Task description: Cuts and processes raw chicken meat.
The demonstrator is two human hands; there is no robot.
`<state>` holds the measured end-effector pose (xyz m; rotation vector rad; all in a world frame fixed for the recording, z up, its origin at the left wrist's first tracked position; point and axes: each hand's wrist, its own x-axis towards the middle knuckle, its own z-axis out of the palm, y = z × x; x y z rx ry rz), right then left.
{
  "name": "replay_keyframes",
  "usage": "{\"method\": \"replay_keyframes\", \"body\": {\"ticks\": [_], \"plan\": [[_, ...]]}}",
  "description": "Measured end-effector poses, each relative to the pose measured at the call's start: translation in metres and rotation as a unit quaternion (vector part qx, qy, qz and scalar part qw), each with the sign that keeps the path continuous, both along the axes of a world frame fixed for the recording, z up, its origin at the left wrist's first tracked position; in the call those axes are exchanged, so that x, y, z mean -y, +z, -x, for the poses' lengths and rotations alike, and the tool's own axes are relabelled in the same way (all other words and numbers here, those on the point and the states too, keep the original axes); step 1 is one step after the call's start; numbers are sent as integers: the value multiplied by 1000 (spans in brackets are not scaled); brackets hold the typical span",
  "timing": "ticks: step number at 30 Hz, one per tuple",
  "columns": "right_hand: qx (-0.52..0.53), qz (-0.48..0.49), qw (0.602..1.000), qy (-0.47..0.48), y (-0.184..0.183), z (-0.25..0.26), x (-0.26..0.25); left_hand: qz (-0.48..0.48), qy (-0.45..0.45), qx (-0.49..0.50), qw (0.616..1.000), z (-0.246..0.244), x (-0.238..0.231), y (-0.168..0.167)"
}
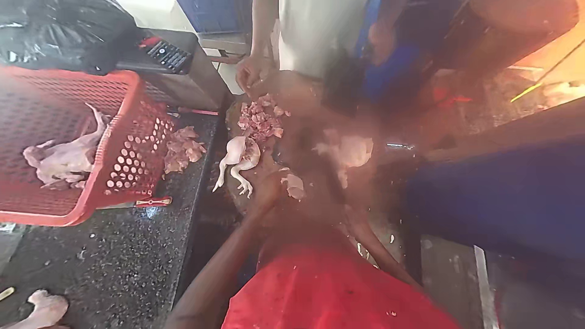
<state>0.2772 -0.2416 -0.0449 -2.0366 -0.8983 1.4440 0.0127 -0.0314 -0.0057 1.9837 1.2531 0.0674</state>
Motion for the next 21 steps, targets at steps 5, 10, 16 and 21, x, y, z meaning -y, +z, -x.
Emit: {"method": "replay_keyframes", "body": {"ticks": [5,10,16,21], "plan": [[27,-11,999,27,-1,0,4,-63,-243,-167,953,-33,-17,-22],[27,-19,999,20,-5,0,8,-40,-192,-172,965,-5,-22,-2],[51,-24,998,25,-4,3,9,176,147,202,952,6,3,51],[67,-8,995,74,1,-3,5,130,165,13,978,-2,22,-15]]}}
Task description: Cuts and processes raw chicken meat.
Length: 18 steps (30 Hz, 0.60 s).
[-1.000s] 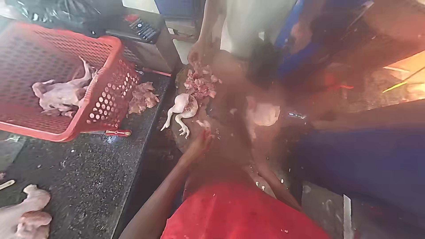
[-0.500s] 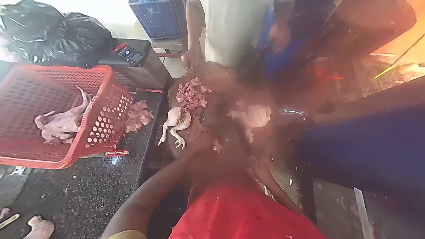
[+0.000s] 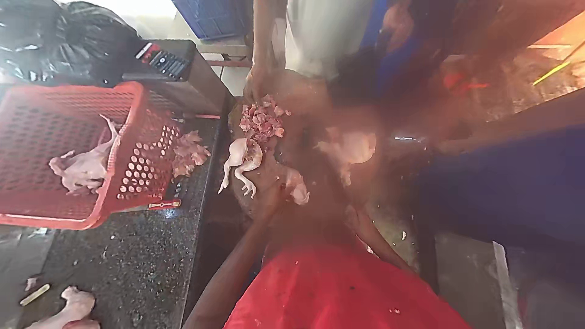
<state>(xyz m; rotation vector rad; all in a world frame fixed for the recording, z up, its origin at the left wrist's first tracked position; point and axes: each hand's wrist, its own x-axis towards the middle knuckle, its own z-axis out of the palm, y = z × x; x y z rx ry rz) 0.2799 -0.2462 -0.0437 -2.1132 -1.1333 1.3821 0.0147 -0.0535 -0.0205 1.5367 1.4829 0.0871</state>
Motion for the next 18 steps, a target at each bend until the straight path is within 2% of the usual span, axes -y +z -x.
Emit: {"method": "replay_keyframes", "body": {"ticks": [1,2,4,8,11,15,18], "plan": [[4,12,1000,6,1,0,-1,-27,-21,-58,998,5,3,-14],[8,16,1000,8,2,0,-3,-54,-16,-73,996,10,5,-22],[13,19,1000,2,4,-1,-4,-95,-4,-54,994,15,12,-26],[45,7,999,21,7,7,-4,-132,-95,-52,985,12,23,-31],[35,0,997,67,26,18,-17,-153,-126,-64,978,3,24,-32],[24,-10,990,142,53,37,-51,-128,-77,-4,989,-3,30,-27],[43,-34,988,143,48,47,-63,-118,-26,32,992,-4,34,-30]]}}
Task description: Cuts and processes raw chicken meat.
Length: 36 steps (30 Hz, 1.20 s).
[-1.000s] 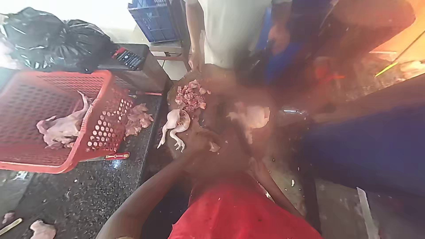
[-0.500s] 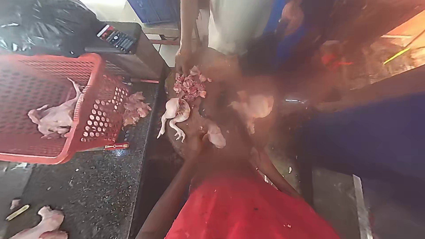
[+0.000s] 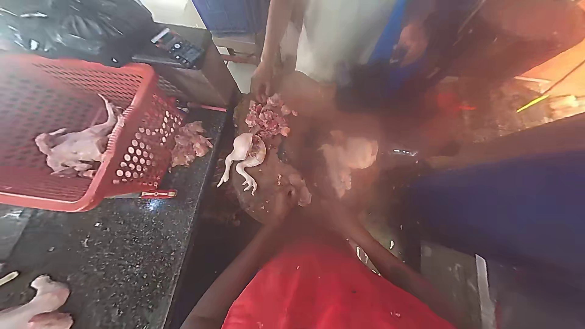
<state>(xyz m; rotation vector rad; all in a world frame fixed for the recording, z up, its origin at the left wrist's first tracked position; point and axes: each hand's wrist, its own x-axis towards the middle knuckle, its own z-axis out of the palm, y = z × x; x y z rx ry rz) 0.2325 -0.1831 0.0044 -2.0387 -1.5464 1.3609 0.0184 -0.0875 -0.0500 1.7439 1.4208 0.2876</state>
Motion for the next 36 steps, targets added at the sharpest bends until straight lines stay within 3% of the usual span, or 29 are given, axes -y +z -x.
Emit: {"method": "replay_keyframes", "body": {"ticks": [5,10,13,17,19,21,23,24,26,27,30,31,33,35,36], "plan": [[13,17,999,-39,-29,-11,17,87,85,-8,993,4,-3,9],[12,-18,999,-39,-41,-12,19,21,20,-161,987,-17,-14,15],[3,-45,998,-47,-54,-16,22,23,-12,-114,993,-23,-18,22],[-23,-56,996,-70,-60,-16,25,68,89,7,994,-10,-11,24],[-37,-58,994,-85,-61,-14,27,64,89,25,994,-7,-11,44],[-56,-57,992,-93,-64,-13,28,24,-31,-46,998,-6,-15,77],[-63,-66,991,-96,-70,-14,28,-14,-213,-148,966,-6,-24,97],[-62,-64,992,-93,-71,-15,27,-55,-271,-167,947,-2,-26,85],[-57,-52,993,-87,-70,-17,25,-206,-323,-109,917,13,-37,25],[-56,-47,993,-89,-69,-18,23,-238,-350,-99,901,15,-44,15],[-65,-34,992,-100,-69,-19,23,-288,-415,-120,855,8,-54,29],[-71,-34,991,-107,-70,-19,24,-285,-419,-164,847,1,-53,49],[-96,-34,986,-135,-77,-19,27,-139,-444,-347,814,-30,-44,124],[-126,-29,977,-169,-79,-16,30,-155,-462,-315,815,-32,-48,128],[-143,-21,971,-189,-77,-13,31,-151,-472,-313,811,-33,-53,115]]}}
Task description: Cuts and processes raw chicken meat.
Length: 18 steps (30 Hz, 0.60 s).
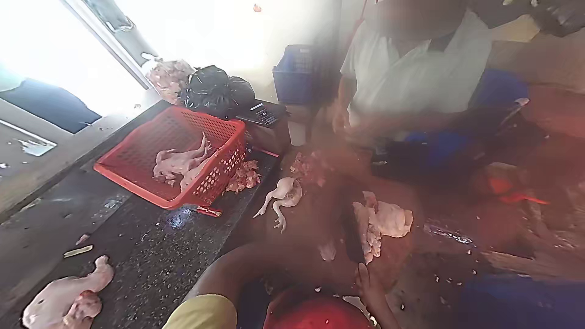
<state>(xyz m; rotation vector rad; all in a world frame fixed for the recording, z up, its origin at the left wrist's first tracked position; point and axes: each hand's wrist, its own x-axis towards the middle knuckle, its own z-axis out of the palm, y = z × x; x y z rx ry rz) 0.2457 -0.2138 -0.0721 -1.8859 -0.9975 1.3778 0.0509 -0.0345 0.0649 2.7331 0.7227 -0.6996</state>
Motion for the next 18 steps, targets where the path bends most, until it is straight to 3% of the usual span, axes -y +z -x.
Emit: {"method": "replay_keyframes", "body": {"ticks": [1,2,4,5,7,9,11,13,16,18], "plan": [[-19,10,1000,-19,3,2,1,2,-9,120,993,10,-9,-42],[-31,16,999,-33,3,4,2,9,-24,175,984,14,-16,-71],[-45,13,998,-49,2,6,3,30,-39,184,982,19,-19,-89],[-51,12,997,-52,3,7,3,49,-36,166,984,21,-17,-86],[-51,11,998,-45,7,9,4,107,-4,56,993,19,-10,-47],[-44,16,998,-33,8,9,3,133,10,37,990,18,-11,-30],[-37,17,999,-23,7,7,1,115,-2,89,989,19,-17,-41],[-28,19,999,-17,9,5,0,89,-21,160,983,18,-24,-76],[-28,19,999,-20,12,5,0,74,-62,93,991,7,-29,-67],[-27,22,999,-20,12,5,0,86,-32,56,994,-1,-32,-69]]}}
